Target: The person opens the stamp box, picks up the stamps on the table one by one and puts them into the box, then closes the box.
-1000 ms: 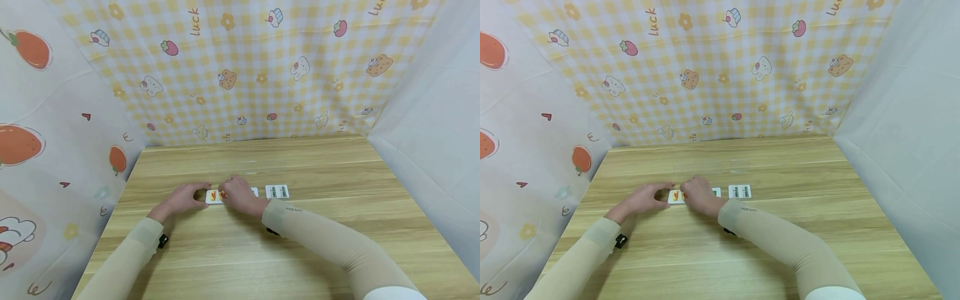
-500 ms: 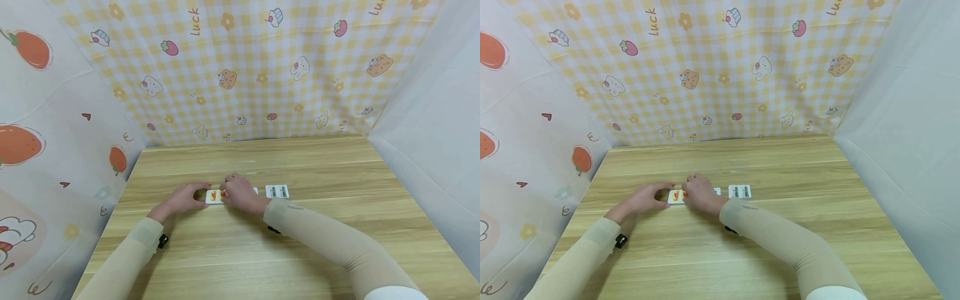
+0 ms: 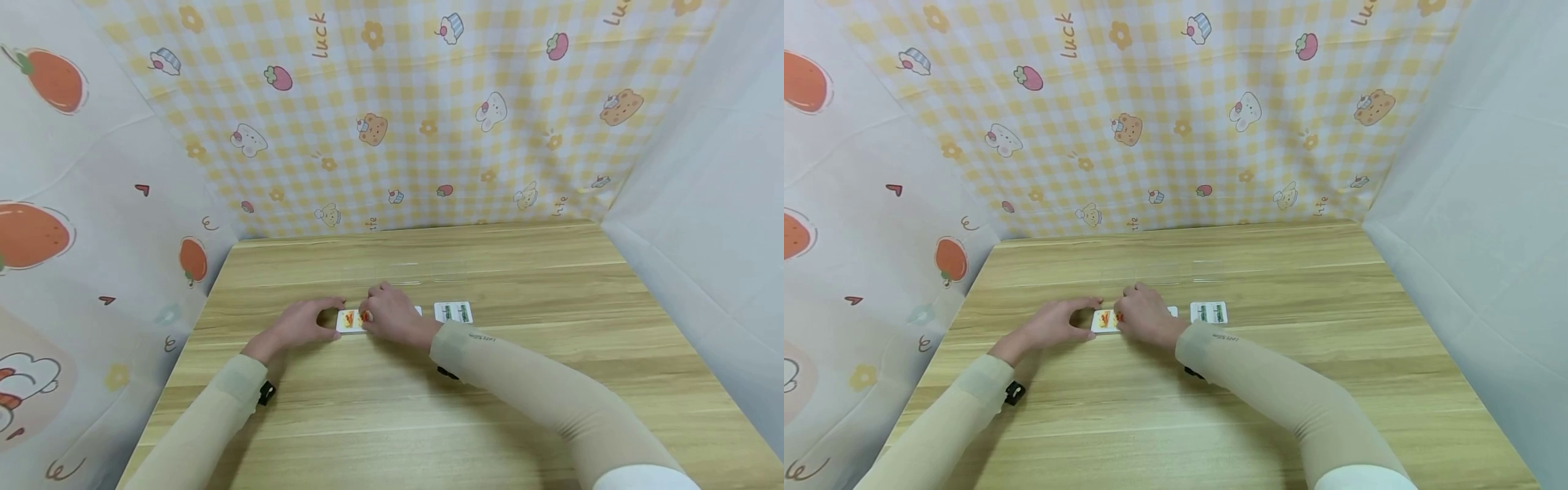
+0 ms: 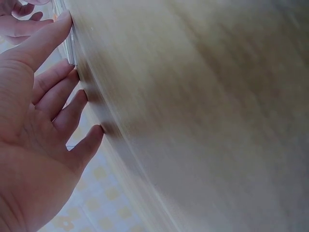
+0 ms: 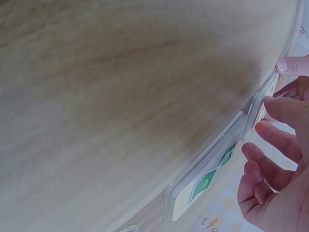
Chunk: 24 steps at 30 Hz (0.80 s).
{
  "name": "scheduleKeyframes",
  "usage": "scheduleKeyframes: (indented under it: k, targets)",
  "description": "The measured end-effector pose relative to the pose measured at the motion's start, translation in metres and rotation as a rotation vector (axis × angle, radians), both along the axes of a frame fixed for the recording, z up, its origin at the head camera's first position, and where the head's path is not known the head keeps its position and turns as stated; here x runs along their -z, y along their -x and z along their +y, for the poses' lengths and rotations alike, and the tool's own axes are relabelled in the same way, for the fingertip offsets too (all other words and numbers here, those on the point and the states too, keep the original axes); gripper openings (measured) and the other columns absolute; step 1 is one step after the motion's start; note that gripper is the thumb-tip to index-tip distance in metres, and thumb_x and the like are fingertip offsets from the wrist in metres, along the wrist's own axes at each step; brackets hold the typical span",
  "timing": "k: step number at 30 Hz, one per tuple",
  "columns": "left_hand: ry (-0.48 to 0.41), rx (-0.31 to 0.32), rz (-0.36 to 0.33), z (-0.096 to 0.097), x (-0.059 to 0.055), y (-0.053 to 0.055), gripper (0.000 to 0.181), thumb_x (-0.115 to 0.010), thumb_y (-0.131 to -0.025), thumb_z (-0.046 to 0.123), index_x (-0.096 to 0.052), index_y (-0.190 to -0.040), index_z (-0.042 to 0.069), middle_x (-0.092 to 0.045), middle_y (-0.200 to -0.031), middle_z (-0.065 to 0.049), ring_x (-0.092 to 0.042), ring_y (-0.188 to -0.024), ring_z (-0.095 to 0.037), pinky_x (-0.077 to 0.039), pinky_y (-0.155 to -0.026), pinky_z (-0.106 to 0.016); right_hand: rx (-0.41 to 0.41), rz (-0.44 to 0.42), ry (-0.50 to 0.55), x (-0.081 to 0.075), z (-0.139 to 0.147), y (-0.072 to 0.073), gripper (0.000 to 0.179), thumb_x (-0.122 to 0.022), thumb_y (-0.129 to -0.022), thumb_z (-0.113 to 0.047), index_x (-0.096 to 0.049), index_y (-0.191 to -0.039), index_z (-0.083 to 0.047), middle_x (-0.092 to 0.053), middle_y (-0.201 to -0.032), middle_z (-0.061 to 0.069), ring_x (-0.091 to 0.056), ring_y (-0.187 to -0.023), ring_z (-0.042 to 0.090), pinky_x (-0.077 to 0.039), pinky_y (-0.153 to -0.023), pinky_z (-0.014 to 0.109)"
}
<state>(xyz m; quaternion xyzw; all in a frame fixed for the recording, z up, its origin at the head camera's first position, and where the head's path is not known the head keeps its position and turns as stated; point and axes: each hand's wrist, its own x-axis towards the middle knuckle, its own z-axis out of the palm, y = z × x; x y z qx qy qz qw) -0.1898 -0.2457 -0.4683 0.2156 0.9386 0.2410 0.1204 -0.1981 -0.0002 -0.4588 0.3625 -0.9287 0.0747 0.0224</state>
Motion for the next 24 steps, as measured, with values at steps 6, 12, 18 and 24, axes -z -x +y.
scheduleKeyframes:
  k: [6,12,18,24]
  targets:
    - [0.002,-0.013,-0.007,0.001,-0.001,0.0,0.065,-0.083,-0.083,0.04,-0.059,-0.142,0.024,-0.05,-0.149,0.008,-0.048,-0.133,-0.024,-0.038,-0.104,-0.056,0.005,-0.017,0.012,-0.004,0.002,0.003,0.027,-0.074,-0.09,-0.035,-0.078,-0.113,-0.021,-0.066,-0.105,0.0,-0.051,-0.088,0.017,-0.045,-0.072,0.029]
    - [-0.012,0.012,-0.022,0.001,-0.004,0.001,0.07,-0.083,-0.084,0.041,-0.055,-0.146,0.024,-0.05,-0.151,0.003,-0.045,-0.136,-0.027,-0.036,-0.106,-0.058,-0.007,-0.043,0.003,-0.008,0.005,0.006,0.03,-0.075,-0.09,-0.036,-0.077,-0.117,-0.02,-0.066,-0.106,-0.001,-0.048,-0.087,0.016,-0.044,-0.07,0.028]
    - [-0.127,0.052,-0.037,-0.001,-0.012,0.008,0.064,-0.078,-0.09,0.035,-0.053,-0.147,0.018,-0.049,-0.151,-0.001,-0.04,-0.141,-0.029,-0.032,-0.111,-0.058,-0.014,-0.031,-0.002,-0.016,0.008,0.014,0.03,-0.074,-0.092,-0.035,-0.076,-0.118,-0.021,-0.067,-0.108,-0.001,-0.05,-0.089,0.017,-0.043,-0.07,0.029]
    - [-0.156,0.03,0.011,0.002,-0.024,0.017,0.054,-0.07,-0.097,0.032,-0.054,-0.144,0.013,-0.052,-0.148,-0.003,-0.042,-0.139,-0.03,-0.034,-0.11,-0.057,-0.02,-0.017,-0.022,-0.025,0.01,0.026,0.028,-0.071,-0.094,-0.035,-0.076,-0.118,-0.022,-0.068,-0.116,0.0,-0.055,-0.1,0.021,-0.049,-0.079,0.038]
